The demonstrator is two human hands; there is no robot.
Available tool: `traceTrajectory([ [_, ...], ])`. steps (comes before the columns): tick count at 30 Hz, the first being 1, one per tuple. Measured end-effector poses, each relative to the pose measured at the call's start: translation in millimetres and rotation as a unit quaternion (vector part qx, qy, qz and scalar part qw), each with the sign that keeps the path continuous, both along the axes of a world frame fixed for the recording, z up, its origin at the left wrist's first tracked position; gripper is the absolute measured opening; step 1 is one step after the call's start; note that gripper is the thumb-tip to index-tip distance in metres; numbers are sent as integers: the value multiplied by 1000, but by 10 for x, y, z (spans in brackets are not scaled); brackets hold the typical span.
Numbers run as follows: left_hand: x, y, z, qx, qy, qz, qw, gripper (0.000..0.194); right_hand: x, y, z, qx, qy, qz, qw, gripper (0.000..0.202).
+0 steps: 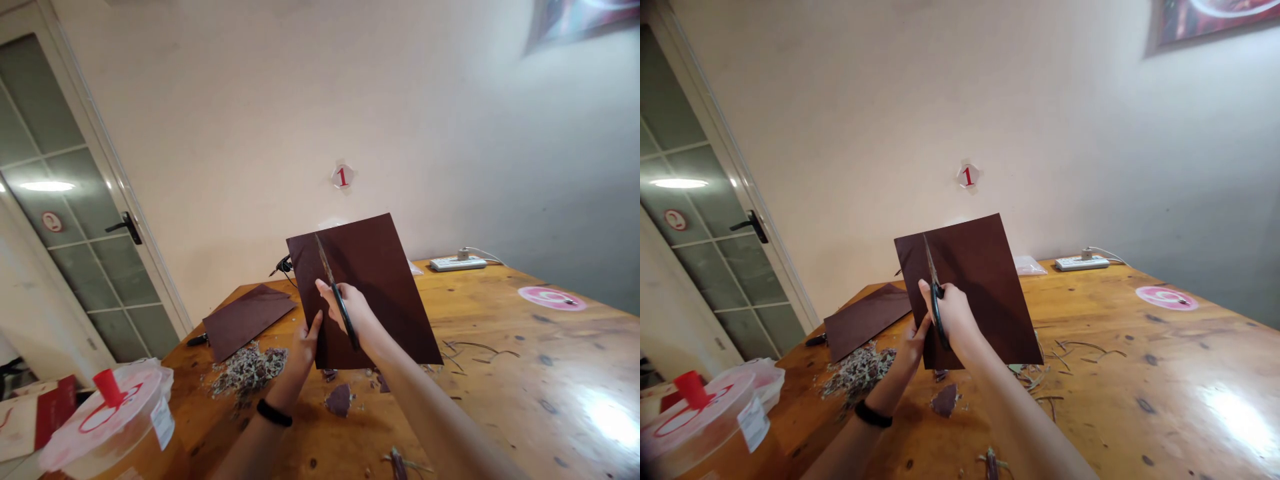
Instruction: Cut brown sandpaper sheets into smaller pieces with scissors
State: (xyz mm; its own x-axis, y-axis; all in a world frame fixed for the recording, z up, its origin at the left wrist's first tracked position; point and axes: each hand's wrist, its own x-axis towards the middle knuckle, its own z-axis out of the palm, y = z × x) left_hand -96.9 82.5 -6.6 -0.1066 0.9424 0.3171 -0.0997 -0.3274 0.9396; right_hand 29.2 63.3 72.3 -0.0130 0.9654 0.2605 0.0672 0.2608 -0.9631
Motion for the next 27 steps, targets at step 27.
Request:
traceTrajectory([
  [27, -79, 33, 30, 51, 59, 70, 994, 50, -36, -272, -559, -95, -44, 29, 994, 43],
])
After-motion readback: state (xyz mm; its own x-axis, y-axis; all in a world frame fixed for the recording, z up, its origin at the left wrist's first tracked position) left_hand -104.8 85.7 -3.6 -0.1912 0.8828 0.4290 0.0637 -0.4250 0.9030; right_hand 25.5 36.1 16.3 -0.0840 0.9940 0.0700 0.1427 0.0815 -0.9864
